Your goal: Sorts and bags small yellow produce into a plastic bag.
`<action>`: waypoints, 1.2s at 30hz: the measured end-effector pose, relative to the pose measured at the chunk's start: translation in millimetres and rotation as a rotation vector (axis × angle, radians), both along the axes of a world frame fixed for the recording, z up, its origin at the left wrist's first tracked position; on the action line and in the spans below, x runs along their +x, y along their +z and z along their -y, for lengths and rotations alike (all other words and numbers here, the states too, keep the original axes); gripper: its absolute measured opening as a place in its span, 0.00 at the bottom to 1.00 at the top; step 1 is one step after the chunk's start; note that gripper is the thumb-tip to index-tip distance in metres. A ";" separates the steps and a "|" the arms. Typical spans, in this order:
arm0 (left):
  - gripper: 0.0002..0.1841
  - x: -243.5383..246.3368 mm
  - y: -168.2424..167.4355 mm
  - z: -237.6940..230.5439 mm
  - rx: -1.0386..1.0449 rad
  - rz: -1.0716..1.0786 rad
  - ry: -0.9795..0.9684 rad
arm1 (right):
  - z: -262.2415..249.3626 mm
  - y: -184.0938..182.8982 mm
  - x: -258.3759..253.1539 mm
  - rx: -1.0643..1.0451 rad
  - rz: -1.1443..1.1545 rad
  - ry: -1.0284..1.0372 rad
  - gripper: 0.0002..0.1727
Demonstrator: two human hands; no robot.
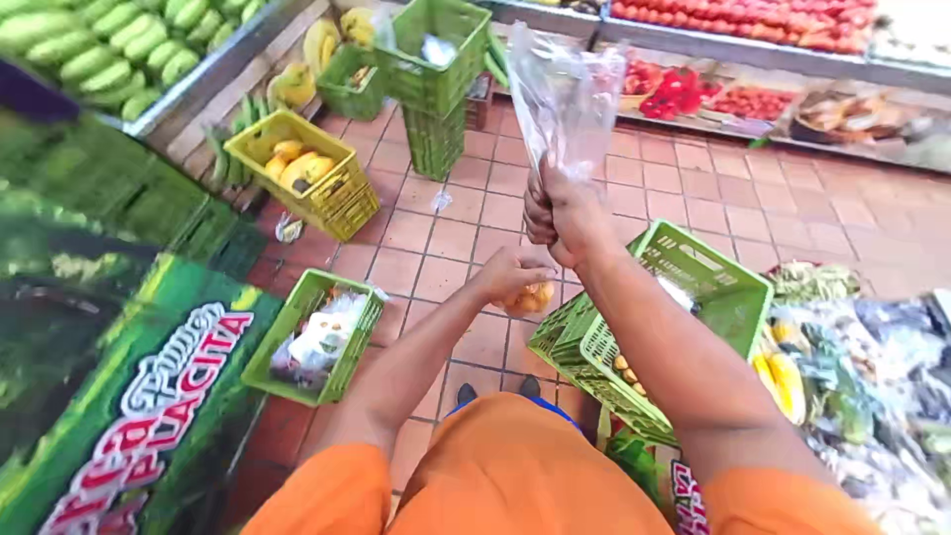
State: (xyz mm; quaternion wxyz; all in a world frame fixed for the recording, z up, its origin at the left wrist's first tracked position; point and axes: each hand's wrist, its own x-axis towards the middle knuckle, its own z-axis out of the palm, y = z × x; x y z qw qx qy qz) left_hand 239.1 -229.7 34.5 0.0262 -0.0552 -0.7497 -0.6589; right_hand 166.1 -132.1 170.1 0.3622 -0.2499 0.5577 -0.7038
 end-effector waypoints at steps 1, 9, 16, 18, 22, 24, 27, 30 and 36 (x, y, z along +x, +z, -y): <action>0.15 -10.5 0.6 -6.4 0.127 -0.003 -0.001 | -8.3 10.9 -15.1 -0.007 0.019 -0.068 0.27; 0.13 -51.8 56.4 -89.7 0.136 0.111 -0.062 | -105.0 47.5 -87.7 -0.069 0.176 -0.292 0.29; 0.11 -93.8 47.5 -179.1 0.005 0.092 -0.208 | -200.4 41.4 -95.4 -0.051 0.147 -0.210 0.28; 0.14 -110.5 45.8 -204.1 -0.047 0.101 -0.304 | -231.4 36.3 -105.4 -0.060 0.158 -0.223 0.28; 0.12 -139.0 32.2 -247.4 0.057 0.093 -0.395 | -286.5 31.3 -127.8 -0.120 0.190 -0.264 0.28; 0.12 -146.7 28.6 -261.9 0.219 0.080 -0.320 | -323.7 31.3 -146.6 -0.172 0.198 -0.327 0.29; 0.09 -152.4 37.0 -280.2 0.335 0.041 -0.193 | -386.6 21.8 -172.8 -0.246 0.195 -0.455 0.30; 0.09 -159.2 36.3 -289.4 0.311 0.030 -0.160 | -438.2 7.9 -191.7 -0.228 -0.023 -0.709 0.32; 0.09 -180.6 18.6 -282.3 0.141 0.111 -0.197 | -479.4 -79.6 -160.6 0.809 -1.031 -0.062 0.29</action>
